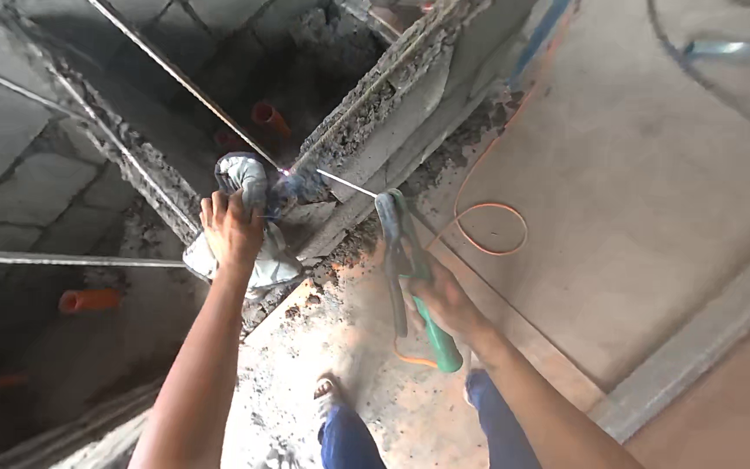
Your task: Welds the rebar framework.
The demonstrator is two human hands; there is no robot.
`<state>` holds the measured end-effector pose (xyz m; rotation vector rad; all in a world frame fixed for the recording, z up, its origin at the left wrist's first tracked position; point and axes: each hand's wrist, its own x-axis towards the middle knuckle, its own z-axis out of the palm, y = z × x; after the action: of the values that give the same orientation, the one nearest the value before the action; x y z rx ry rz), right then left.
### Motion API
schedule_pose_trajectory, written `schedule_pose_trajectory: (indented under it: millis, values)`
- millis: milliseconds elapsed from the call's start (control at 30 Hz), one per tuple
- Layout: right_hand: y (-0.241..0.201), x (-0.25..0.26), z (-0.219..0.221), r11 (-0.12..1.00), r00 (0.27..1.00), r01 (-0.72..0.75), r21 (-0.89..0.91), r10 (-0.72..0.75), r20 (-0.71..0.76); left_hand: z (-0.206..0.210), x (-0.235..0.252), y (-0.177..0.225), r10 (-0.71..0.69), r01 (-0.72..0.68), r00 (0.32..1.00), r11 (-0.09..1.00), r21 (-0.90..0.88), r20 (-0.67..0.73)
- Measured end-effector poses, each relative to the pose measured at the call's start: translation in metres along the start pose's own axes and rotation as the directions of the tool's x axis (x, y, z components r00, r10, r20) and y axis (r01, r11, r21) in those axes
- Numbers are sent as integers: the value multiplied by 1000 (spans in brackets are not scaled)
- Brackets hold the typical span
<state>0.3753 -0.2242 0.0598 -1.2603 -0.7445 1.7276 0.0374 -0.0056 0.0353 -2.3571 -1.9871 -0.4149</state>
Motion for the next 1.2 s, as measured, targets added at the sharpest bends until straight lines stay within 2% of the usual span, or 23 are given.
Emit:
schedule_pose_trajectory:
  millis: [167, 400, 667, 867, 1200]
  values:
    - [-18, 2, -51, 996, 991, -80, -45, 84, 104, 1, 3, 16, -123, 121, 992, 987, 108, 14]
    - [-52, 5, -55, 989, 986, -104, -109, 116, 117, -9, 12, 35, -287, 278, 953, 956, 95, 100]
    - [-48, 55, -34, 990, 973, -133, -54, 141, 184, -2, 7, 23, -280, 281, 959, 959, -31, 31]
    - [-36, 88, -17, 985, 964, -166, -46, 172, 204, 1, 5, 20, -261, 261, 965, 965, -10, 10]
    - [-33, 93, -16, 982, 952, -186, -7, 182, 245, 1, 6, 23, -270, 270, 963, 963, 15, 21]
